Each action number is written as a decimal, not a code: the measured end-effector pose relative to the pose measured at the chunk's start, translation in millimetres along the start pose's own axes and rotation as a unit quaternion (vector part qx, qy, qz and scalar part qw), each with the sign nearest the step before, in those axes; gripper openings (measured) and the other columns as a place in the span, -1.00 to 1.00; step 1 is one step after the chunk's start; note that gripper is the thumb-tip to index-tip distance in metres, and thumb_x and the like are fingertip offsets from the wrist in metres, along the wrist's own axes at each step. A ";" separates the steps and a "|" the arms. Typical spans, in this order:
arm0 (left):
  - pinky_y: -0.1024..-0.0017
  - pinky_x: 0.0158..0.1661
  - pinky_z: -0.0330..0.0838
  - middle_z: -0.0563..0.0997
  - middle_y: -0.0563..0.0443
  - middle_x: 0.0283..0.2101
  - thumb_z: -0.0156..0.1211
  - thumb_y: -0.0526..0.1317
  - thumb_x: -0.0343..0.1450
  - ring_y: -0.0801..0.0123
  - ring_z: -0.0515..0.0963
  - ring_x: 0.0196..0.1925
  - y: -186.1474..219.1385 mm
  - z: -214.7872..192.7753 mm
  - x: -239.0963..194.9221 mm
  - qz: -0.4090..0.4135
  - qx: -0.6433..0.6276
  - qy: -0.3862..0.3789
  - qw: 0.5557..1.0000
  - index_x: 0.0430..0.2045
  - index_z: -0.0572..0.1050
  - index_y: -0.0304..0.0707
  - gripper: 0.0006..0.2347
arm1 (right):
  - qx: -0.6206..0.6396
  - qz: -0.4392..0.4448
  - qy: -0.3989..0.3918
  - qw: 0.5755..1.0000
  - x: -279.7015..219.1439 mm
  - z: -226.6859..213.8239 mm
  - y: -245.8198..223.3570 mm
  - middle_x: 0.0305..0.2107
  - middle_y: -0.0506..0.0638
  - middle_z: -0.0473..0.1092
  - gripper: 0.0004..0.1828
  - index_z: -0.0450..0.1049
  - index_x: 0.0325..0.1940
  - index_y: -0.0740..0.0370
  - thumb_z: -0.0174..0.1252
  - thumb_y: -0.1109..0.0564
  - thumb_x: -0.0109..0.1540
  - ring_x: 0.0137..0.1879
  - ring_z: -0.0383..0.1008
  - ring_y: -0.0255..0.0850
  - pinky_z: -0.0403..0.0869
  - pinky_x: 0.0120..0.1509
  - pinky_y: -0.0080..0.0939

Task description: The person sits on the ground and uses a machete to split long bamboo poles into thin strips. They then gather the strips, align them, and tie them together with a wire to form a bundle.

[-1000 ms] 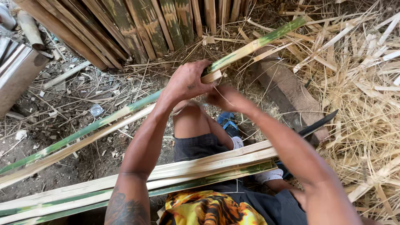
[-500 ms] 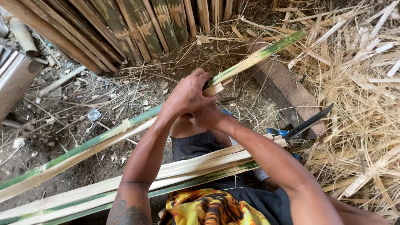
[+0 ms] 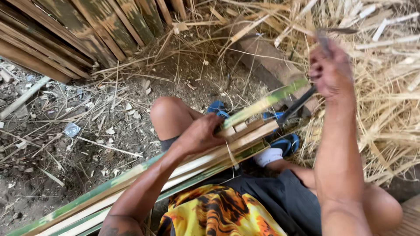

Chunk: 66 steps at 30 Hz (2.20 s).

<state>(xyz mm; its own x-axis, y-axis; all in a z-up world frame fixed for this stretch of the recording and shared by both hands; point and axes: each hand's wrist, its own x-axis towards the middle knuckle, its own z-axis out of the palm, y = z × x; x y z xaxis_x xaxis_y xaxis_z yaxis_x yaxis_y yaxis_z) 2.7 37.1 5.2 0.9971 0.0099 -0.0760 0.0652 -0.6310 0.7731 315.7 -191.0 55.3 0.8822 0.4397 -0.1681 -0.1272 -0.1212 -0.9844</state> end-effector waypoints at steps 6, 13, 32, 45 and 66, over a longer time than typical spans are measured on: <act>0.11 -0.13 0.57 0.62 -0.38 -0.12 0.38 -0.18 0.26 -0.15 0.68 -0.16 18.3 26.1 -18.3 -0.026 -0.071 0.032 0.997 0.20 0.40 -0.38 -0.41 | 0.009 0.024 -0.277 0.961 -22.4 8.2 22.7 -0.44 -0.13 0.38 -0.49 0.60 0.04 0.18 0.18 -0.28 0.33 -0.45 0.17 -0.40 0.16 -0.40 -0.42; 0.01 -0.22 0.51 0.61 -0.38 -0.16 0.40 -0.21 0.30 -0.22 0.62 -0.23 37.2 46.0 -9.1 -0.007 0.006 0.020 1.000 0.39 0.18 -0.26 -0.28 | -0.178 -0.078 -0.322 0.927 -64.1 40.2 42.7 -0.28 -0.31 0.34 -0.48 0.51 0.15 0.06 0.01 -0.32 0.36 -0.21 0.35 -0.46 0.42 -0.11 -0.37; 0.12 0.10 0.45 0.46 -0.18 0.18 0.37 -0.13 0.29 0.00 0.45 0.16 60.5 83.5 24.1 0.100 0.077 0.111 0.986 0.34 0.23 -0.12 -0.33 | -0.150 -0.076 -0.214 0.962 -87.4 32.0 66.6 -0.43 -0.23 0.33 -0.75 0.49 0.11 0.22 0.09 0.10 0.40 -0.34 0.22 -0.42 0.28 -0.26 -0.38; 0.25 -0.20 0.54 0.61 -0.16 -0.29 0.34 -0.18 0.41 0.12 0.64 -0.26 30.0 81.3 5.2 0.007 -0.070 0.115 0.991 -0.21 0.64 -0.32 -0.81 | 0.064 -0.093 -0.213 0.970 -120.9 -0.7 84.3 -0.55 -0.22 0.19 -0.82 0.51 -0.01 0.16 0.03 0.08 0.44 -0.48 0.12 -0.43 0.22 -0.39 -0.42; 0.23 -0.05 0.41 0.41 -0.34 -0.28 0.52 -0.08 0.39 0.18 0.35 -0.20 -107.1 91.2 4.7 -0.134 -0.301 -0.304 0.894 -0.15 0.27 -0.97 -0.34 | -0.270 0.008 -0.423 0.865 -201.6 29.7 295.0 0.37 0.36 0.19 0.18 0.17 0.54 0.28 0.32 -0.49 0.07 0.43 0.22 0.20 0.22 0.49 0.18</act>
<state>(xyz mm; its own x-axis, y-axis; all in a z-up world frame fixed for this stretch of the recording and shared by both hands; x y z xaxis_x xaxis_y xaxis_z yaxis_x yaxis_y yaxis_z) -3.3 33.9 -135.3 0.7476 -0.4406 -0.4970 0.4914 -0.1366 0.8602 86.8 -289.0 -202.7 0.2059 0.9008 -0.3824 0.2951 -0.4297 -0.8534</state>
